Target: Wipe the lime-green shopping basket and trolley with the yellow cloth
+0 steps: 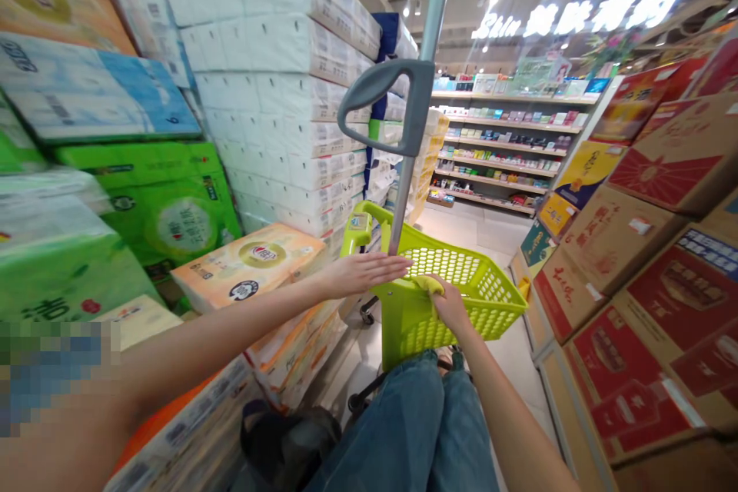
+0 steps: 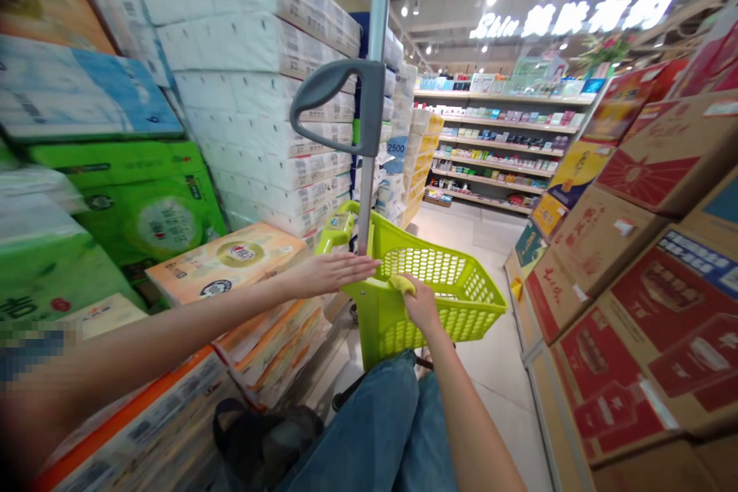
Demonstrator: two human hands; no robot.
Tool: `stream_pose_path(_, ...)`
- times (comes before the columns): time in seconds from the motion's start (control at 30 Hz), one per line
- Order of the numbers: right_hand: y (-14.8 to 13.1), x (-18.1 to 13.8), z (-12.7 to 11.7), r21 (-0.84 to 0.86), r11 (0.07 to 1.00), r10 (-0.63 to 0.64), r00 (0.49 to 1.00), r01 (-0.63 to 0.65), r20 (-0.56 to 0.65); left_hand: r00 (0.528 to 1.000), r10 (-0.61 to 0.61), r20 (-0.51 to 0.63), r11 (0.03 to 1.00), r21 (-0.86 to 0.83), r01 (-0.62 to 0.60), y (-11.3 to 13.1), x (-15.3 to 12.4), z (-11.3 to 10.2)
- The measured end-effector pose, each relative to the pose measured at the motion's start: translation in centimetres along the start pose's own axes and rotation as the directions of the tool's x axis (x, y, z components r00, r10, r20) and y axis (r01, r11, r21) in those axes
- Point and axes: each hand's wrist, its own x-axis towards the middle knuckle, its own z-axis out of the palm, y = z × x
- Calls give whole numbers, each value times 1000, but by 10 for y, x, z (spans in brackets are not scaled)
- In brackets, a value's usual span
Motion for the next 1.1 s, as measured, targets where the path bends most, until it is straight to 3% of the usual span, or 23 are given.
stream_pose_path(0.23, 1, -4, -5, 65, 998, -14, 998, 10, 61, 994, -95, -45, 980, 174, 101, 9, 9, 27)
stream_pose_path(0.33, 1, 0, -16, 93, 996, -15, 992, 4, 123, 997, -48, -53, 982, 180, 57, 9, 7, 28)
stream_pose_path(0.43, -11, 21, -45, 39, 999, -20, 960, 10, 278, 999, 18, -34, 985, 174, -12, 3, 6, 26)
stream_pose_path(0.5, -35, 42, -73, -68, 992, -83, 950, 108, 301, 998, 55, -19, 982, 182, -51, 0, 5, 25)
stream_pose_path(0.57, -70, 63, -101, -183, 932, -292, 946, 314, 139, 998, 59, -5, 982, 179, -57, -2, 5, 25)
stream_pose_path(0.63, -112, 80, -123, -337, 781, -568, 822, 526, -35, 999, 47, 2, 990, 131, -47, -3, 5, 26)
stream_pose_path(0.67, -134, 87, -131, -402, 690, -671, 740, 601, -46, 999, 41, 9, 995, 89, -42, -3, 5, 26)
stream_pose_path(0.73, -172, 100, -139, -448, 474, -821, 565, 758, 86, 999, 28, 43, 1000, -6, -28, -3, 6, 26)
stream_pose_path(0.8, -200, 113, -140, -415, 323, -841, 460, 850, 287, 995, 9, 101, 997, -76, -2, -3, 6, 27)
stream_pose_path(0.87, -214, 127, -137, -363, 279, -822, 417, 889, 388, 993, -1, 114, 994, -105, 14, -3, 6, 30)
stream_pose_path(0.93, -212, 139, -129, -330, 283, -817, 407, 900, 408, 999, 11, 44, 996, -94, -7, -3, 4, 35)
stream_pose_path(1.03, -185, 143, -110, -279, 268, -809, 373, 922, 454, 997, 57, -54, 998, 40, -55, -3, 1, 43)
stream_pose_path(1.1, -161, 136, -94, -229, 239, -786, 326, 944, 526, 995, 98, -36, 977, 193, -89, -3, -1, 47)
